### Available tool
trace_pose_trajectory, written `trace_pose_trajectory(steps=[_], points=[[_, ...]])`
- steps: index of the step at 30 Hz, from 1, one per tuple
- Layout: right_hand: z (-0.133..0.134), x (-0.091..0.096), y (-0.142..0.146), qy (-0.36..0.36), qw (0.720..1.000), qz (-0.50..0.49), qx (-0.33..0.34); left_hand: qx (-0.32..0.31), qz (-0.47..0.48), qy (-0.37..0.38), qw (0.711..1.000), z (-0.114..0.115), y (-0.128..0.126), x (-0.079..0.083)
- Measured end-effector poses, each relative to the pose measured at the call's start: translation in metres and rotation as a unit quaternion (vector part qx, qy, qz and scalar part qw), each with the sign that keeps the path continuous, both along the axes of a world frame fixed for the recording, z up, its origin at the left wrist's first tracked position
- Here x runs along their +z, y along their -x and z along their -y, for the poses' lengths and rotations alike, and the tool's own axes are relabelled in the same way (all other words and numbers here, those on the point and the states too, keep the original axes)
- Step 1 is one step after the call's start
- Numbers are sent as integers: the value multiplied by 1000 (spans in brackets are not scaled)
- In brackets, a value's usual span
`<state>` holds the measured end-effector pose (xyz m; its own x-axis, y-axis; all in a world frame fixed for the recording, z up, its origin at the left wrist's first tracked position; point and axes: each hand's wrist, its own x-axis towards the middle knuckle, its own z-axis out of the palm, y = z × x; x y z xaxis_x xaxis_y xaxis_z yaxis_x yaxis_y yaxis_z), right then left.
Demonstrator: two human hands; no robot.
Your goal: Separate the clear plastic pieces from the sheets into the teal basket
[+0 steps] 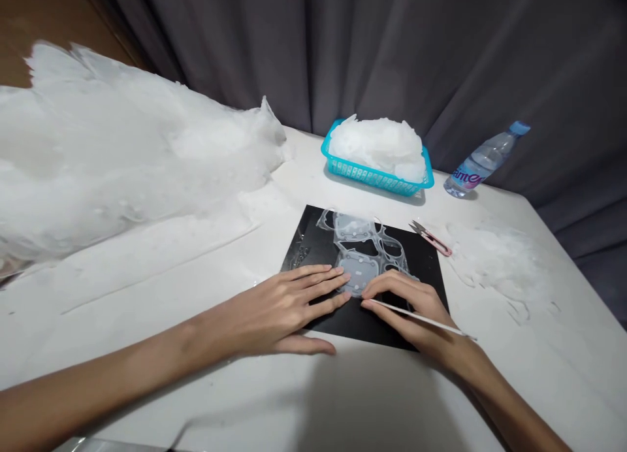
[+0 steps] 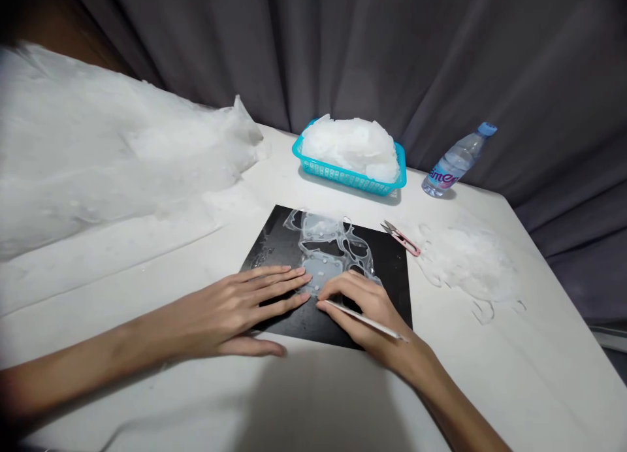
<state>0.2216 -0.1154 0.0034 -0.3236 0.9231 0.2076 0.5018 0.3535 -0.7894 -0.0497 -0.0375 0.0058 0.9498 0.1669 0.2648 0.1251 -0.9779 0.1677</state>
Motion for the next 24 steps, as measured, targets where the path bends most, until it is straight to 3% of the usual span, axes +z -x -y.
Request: trace_pose_trajectory(steps=[9, 18, 24], points=[[0, -1, 1, -38, 999, 30, 12, 13, 23, 55, 998, -2, -2, 0], [2, 2, 8, -151, 985, 84, 25, 54, 25, 64, 996, 6, -6, 0], [1, 2, 9, -158, 982, 100, 18, 65, 7, 97, 993, 6, -7, 1]])
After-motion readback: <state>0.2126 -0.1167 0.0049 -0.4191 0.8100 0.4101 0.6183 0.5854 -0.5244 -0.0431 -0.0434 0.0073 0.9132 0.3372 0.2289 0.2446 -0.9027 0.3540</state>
